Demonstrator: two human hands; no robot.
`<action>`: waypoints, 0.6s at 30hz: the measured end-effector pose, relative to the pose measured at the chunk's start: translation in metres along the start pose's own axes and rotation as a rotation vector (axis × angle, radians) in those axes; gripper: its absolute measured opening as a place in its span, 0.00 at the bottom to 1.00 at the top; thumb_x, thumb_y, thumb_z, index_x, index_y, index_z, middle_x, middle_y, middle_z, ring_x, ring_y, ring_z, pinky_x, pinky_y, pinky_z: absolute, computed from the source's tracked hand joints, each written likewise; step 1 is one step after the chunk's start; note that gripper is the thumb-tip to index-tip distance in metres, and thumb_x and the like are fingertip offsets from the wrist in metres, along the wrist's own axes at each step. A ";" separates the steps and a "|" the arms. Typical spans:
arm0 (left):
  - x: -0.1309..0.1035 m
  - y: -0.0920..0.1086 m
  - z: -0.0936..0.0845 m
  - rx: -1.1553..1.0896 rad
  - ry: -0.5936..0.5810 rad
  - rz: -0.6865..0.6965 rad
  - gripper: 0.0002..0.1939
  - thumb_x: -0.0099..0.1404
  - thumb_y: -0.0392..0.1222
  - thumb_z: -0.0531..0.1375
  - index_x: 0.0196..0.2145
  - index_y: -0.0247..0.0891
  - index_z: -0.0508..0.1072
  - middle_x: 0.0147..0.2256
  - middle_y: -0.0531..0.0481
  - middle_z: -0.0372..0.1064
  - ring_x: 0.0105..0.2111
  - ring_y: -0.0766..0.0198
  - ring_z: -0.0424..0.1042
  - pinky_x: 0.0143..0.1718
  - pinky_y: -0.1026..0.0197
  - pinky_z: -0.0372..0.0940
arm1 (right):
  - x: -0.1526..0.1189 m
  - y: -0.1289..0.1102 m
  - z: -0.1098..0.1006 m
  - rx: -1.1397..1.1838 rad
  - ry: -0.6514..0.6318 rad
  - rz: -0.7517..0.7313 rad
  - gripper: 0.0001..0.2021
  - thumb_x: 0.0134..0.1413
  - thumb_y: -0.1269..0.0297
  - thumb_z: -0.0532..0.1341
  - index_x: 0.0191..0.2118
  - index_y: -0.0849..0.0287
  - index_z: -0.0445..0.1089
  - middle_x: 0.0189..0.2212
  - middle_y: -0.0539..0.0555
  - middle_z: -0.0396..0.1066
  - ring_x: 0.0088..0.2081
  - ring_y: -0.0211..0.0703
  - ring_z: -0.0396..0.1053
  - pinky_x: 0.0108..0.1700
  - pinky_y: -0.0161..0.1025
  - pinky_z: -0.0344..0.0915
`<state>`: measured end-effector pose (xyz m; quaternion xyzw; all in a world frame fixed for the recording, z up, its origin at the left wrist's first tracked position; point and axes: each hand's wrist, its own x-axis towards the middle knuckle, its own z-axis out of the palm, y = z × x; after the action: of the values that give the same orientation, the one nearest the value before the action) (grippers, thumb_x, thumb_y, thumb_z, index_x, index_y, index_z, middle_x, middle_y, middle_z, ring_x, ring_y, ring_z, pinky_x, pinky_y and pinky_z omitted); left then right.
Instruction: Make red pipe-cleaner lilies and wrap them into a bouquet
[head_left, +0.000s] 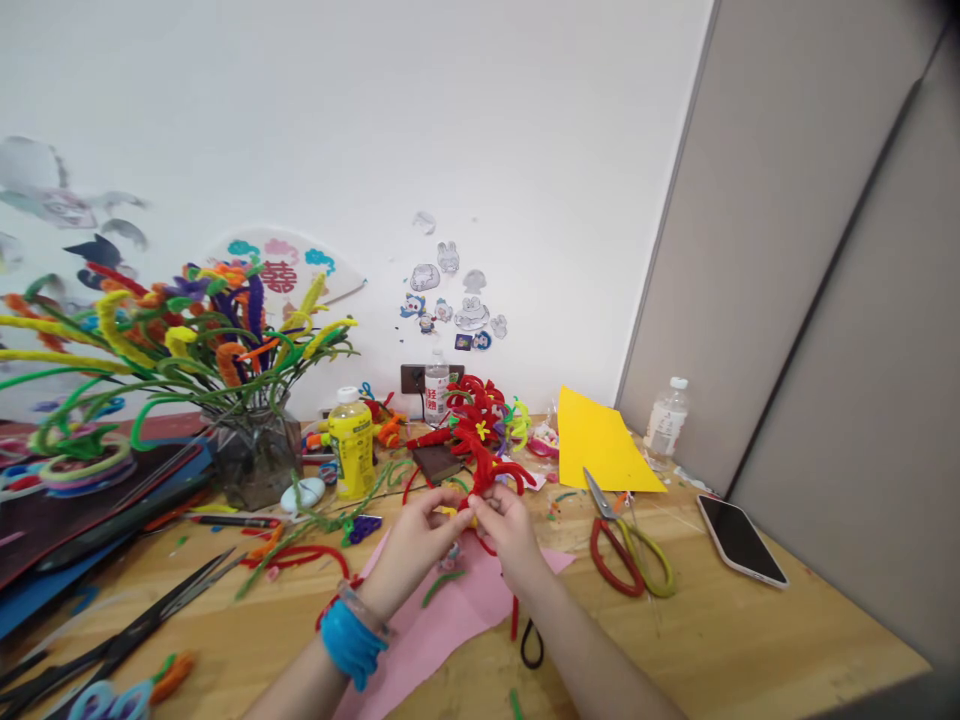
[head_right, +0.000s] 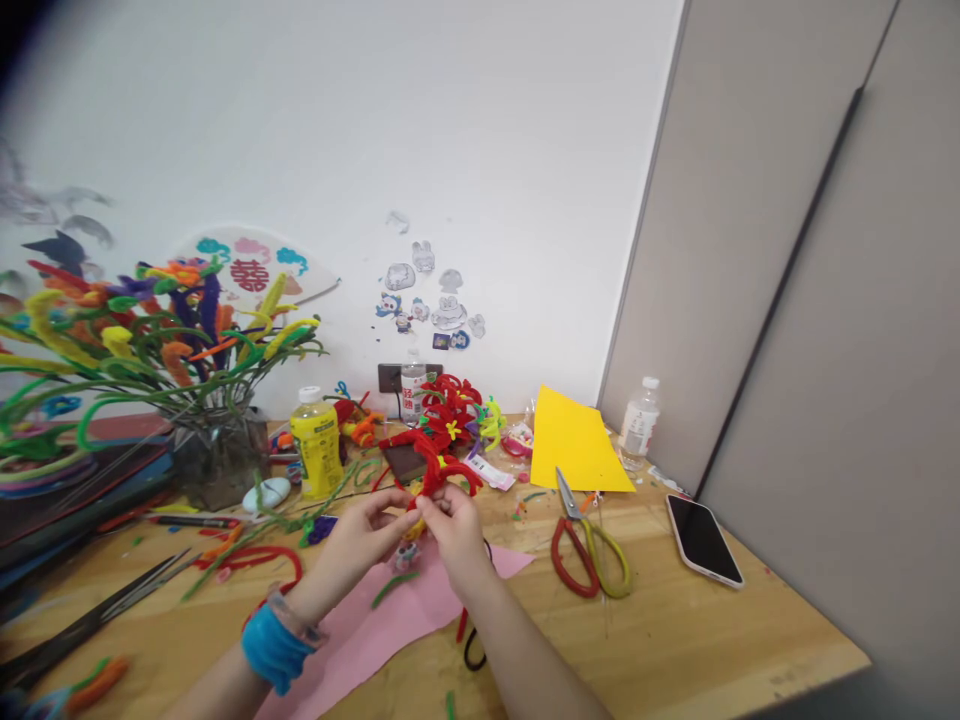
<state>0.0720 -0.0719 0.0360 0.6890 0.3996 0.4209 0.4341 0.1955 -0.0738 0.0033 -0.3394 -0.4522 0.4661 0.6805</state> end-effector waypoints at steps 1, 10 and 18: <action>0.000 -0.001 0.001 0.067 0.046 0.052 0.14 0.53 0.50 0.58 0.31 0.35 0.67 0.15 0.60 0.58 0.14 0.69 0.57 0.16 0.67 0.53 | 0.000 0.003 0.000 -0.005 0.029 -0.005 0.17 0.36 0.52 0.66 0.21 0.60 0.61 0.14 0.42 0.57 0.16 0.28 0.50 0.18 0.29 0.46; -0.007 -0.015 0.000 0.551 0.182 0.341 0.11 0.60 0.45 0.53 0.38 0.39 0.66 0.31 0.50 0.71 0.21 0.64 0.68 0.28 0.60 0.64 | 0.002 0.002 -0.003 -0.032 0.201 -0.030 0.17 0.36 0.53 0.66 0.20 0.59 0.60 0.13 0.41 0.54 0.16 0.29 0.50 0.18 0.29 0.45; -0.004 -0.017 0.003 0.524 0.224 0.369 0.12 0.62 0.39 0.47 0.38 0.38 0.69 0.37 0.45 0.74 0.35 0.58 0.74 0.36 0.58 0.67 | 0.004 0.006 -0.002 0.013 0.218 -0.017 0.17 0.37 0.52 0.65 0.22 0.59 0.59 0.14 0.41 0.55 0.14 0.28 0.49 0.17 0.29 0.46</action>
<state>0.0701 -0.0708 0.0191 0.7873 0.4081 0.4484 0.1122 0.1958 -0.0681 -0.0016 -0.3799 -0.3756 0.4236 0.7316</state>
